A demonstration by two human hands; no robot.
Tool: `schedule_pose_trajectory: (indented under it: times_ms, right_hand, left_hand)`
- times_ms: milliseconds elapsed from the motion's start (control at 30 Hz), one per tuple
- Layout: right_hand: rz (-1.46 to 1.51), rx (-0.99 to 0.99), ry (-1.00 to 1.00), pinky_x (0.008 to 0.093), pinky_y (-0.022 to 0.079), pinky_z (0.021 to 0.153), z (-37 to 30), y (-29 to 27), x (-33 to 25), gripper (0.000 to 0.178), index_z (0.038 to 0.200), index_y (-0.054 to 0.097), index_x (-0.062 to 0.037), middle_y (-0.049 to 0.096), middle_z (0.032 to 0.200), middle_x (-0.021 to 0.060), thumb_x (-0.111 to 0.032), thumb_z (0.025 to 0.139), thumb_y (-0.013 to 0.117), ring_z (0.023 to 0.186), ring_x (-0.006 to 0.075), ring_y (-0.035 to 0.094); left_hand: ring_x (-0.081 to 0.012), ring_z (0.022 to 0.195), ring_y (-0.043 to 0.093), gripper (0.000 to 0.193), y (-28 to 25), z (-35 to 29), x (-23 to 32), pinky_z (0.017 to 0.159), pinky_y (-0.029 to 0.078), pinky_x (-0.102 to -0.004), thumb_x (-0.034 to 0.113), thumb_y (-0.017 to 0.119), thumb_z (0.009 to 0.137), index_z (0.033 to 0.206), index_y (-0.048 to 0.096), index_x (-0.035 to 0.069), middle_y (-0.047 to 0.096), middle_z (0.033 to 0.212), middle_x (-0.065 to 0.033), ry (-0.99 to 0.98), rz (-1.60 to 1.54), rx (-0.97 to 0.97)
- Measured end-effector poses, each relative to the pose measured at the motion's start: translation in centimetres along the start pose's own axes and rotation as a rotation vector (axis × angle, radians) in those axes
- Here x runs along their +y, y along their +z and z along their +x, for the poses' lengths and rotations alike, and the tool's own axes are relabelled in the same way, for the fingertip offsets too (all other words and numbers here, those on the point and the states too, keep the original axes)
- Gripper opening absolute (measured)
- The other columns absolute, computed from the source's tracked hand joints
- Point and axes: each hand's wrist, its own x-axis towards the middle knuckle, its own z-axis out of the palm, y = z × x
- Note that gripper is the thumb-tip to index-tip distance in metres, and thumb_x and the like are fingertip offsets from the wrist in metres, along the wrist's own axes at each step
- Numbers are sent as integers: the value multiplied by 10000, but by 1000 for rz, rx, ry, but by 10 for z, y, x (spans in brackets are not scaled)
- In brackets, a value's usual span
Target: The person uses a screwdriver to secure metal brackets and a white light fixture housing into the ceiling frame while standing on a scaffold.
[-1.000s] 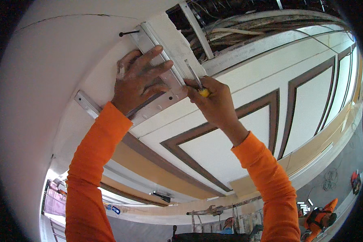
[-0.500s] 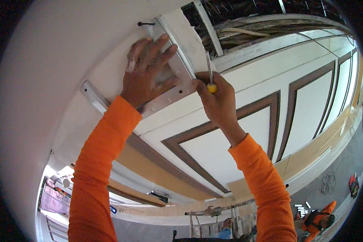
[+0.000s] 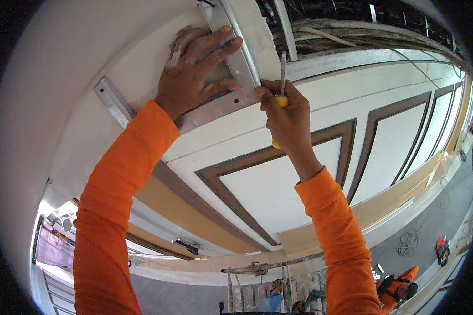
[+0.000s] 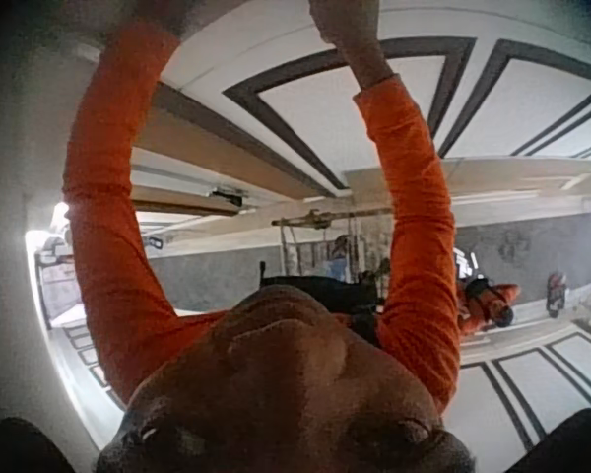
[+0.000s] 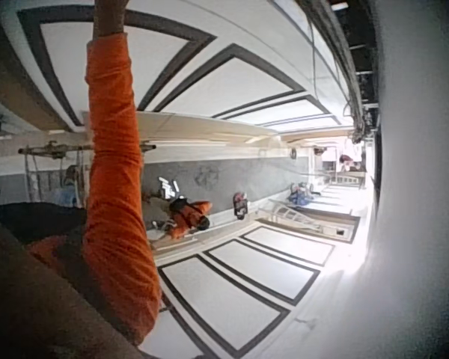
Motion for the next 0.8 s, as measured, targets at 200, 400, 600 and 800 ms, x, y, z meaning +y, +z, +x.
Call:
schedule_pose_trajectory:
  times_ms: [200, 400, 600, 800]
  right_hand:
    - [-58, 2, -80, 319, 534, 742, 4, -3, 13, 199, 1050, 671, -7, 720, 896, 133, -160, 926, 703, 803, 180, 675]
    - [-58, 16, -111, 336, 536, 737, 4, -3, 10, 189, 1056, 667, -17, 712, 913, 141, -150, 924, 696, 798, 215, 684]
    - [-56, 21, -115, 323, 530, 731, 4, -3, 16, 166, 1033, 670, -15, 704, 893, 127, -137, 923, 697, 790, 195, 670]
    - [66, 26, -55, 300, 528, 760, 1, 3, 16, 192, 1052, 668, 2, 708, 900, 94, -126, 918, 716, 805, 150, 648]
  left_hand:
    - [-256, 1262, 518, 773, -4, 9, -26, 1122, 358, -484, 617, 706, 733, 1424, 537, 315, 450, 1526, 42, 158, 131, -119]
    - [-236, 1328, 476, 897, -13, 30, -29, 1072, 398, -510, 638, 734, 650, 1457, 499, 322, 405, 1564, 40, 159, 190, -276]
    - [-287, 1065, 610, 839, -7, 30, -29, 964, 499, -483, 698, 688, 690, 1446, 485, 394, 395, 1557, 123, 179, 148, -164]
    - [-302, 1097, 569, 882, -10, 25, -29, 1008, 456, -477, 711, 684, 662, 1453, 485, 374, 399, 1563, 104, 203, 263, -152]
